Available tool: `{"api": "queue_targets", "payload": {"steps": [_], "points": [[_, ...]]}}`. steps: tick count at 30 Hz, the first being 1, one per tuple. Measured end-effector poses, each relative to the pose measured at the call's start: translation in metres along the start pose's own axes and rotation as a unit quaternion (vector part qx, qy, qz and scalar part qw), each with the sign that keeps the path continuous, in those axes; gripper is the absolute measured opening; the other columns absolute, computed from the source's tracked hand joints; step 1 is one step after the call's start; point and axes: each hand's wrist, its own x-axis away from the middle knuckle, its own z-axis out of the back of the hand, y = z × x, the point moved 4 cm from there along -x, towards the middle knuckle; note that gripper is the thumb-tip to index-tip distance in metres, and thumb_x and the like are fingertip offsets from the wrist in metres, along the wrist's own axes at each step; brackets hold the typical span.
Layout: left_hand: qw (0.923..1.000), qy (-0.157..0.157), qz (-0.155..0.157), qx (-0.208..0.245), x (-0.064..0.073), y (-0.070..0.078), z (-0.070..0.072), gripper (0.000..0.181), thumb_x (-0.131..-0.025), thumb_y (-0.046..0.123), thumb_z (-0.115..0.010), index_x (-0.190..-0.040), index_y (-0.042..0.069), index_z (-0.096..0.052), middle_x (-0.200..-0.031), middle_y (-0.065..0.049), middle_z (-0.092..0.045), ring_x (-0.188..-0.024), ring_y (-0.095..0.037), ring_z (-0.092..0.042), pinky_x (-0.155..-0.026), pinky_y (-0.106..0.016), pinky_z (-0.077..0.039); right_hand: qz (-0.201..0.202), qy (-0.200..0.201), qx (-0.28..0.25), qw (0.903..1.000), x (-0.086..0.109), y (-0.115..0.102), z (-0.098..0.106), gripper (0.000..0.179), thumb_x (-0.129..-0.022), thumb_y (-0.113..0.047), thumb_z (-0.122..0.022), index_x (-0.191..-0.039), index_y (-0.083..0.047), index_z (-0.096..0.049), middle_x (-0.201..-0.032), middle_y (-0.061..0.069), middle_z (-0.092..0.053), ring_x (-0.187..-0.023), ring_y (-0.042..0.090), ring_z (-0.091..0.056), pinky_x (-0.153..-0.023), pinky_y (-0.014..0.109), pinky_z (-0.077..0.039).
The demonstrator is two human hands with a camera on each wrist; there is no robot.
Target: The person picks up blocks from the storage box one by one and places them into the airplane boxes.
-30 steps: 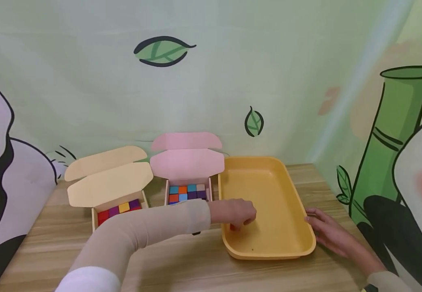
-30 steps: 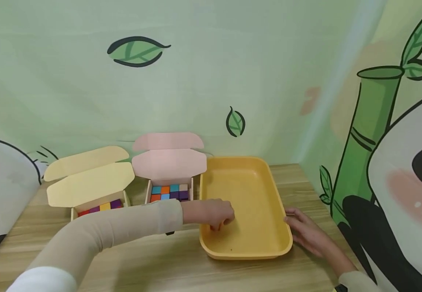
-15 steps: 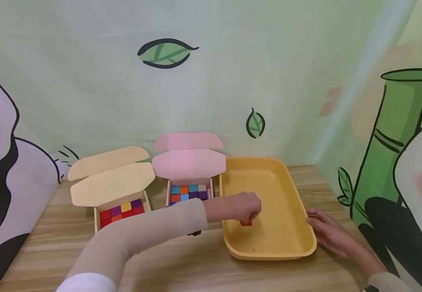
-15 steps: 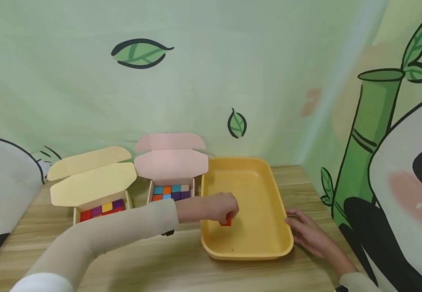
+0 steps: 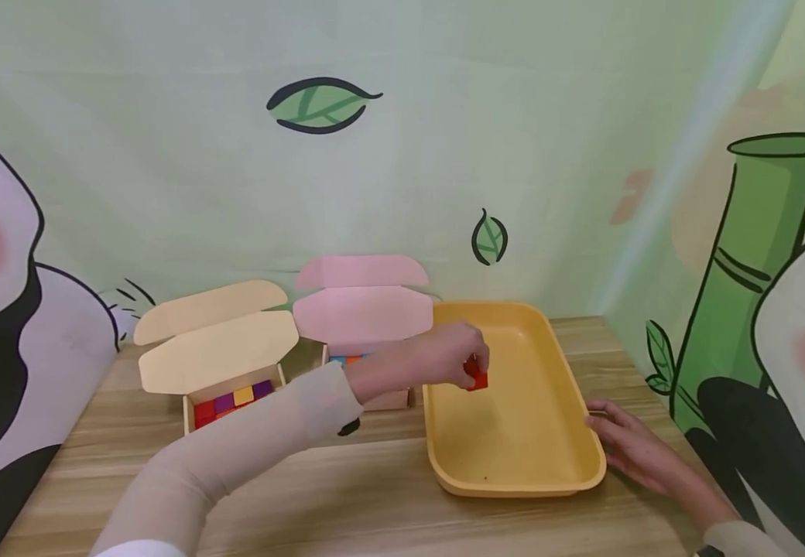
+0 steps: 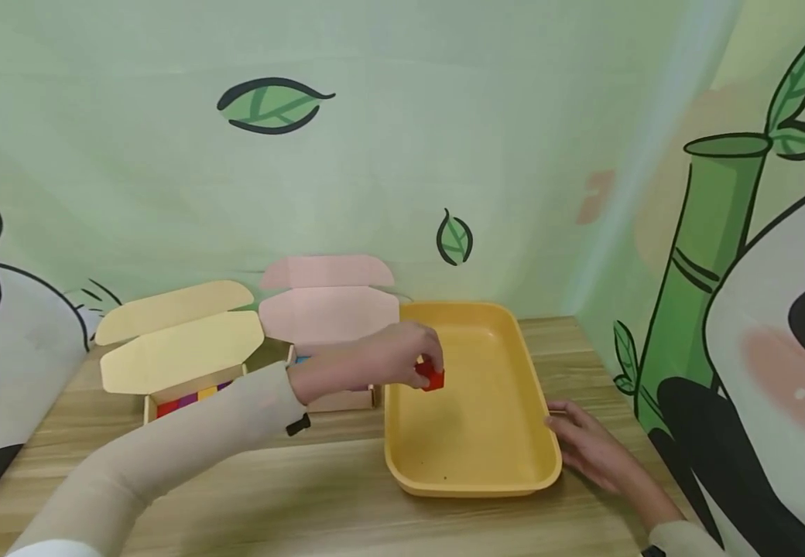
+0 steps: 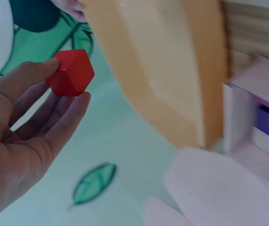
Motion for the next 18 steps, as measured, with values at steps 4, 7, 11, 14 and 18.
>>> {"api": "queue_targets", "payload": {"steps": [4,7,11,14,18], "points": [[0.9993,0.008,0.037,0.006,0.017,-0.033,-0.004,0.012,-0.085,0.008,-0.081,-0.097,0.009,-0.079,-0.098,-0.004,-0.071,-0.089,-0.017,-0.061,-0.076,-0.021,-0.054,0.006,-0.005,-0.004,1.0,0.0,0.0,0.0,0.054,-0.108,-0.028,-0.049,-0.147,0.001,-0.026,-0.132,0.008,-0.053,-0.113,0.013,-0.062,-0.093,0.04,-0.055],[0.9978,0.014,0.064,0.013,0.031,-0.065,-0.008,0.009,-0.083,0.003,-0.081,-0.091,0.008,-0.079,-0.091,-0.003,-0.072,-0.083,-0.016,-0.061,-0.072,-0.023,-0.055,0.008,-0.008,-0.005,0.9999,0.0,0.0,0.001,0.05,-0.108,-0.027,-0.049,-0.146,0.0,-0.028,-0.13,0.006,-0.055,-0.113,0.013,-0.062,-0.092,0.04,-0.055],[0.9956,-0.002,0.091,0.022,0.047,-0.104,-0.02,0.01,-0.08,-0.002,-0.08,-0.084,0.008,-0.08,-0.082,0.0,-0.072,-0.074,-0.013,-0.057,-0.065,-0.024,-0.052,0.008,-0.008,-0.006,0.9999,0.001,0.001,0.002,0.049,-0.108,-0.027,-0.049,-0.145,-0.001,-0.029,-0.129,0.004,-0.055,-0.112,0.013,-0.063,-0.092,0.04,-0.055],[0.9927,-0.024,0.113,0.035,0.054,-0.124,-0.03,0.011,-0.079,-0.001,-0.082,-0.086,0.008,-0.081,-0.084,0.0,-0.074,-0.074,-0.013,-0.057,-0.067,-0.025,-0.054,0.007,-0.011,-0.004,0.9999,0.002,0.0,0.002,0.049,-0.108,-0.027,-0.048,-0.145,0.0,-0.029,-0.129,0.005,-0.055,-0.113,0.013,-0.063,-0.093,0.04,-0.055],[0.9863,-0.055,0.146,0.053,0.057,-0.138,-0.04,0.012,-0.081,0.003,-0.083,-0.092,0.009,-0.082,-0.088,0.001,-0.074,-0.078,-0.015,-0.061,-0.073,-0.029,-0.057,0.006,-0.012,-0.006,0.9999,0.002,-0.001,0.0,0.051,-0.108,-0.027,-0.049,-0.146,0.0,-0.028,-0.131,0.007,-0.054,-0.114,0.013,-0.062,-0.094,0.04,-0.055]]}}
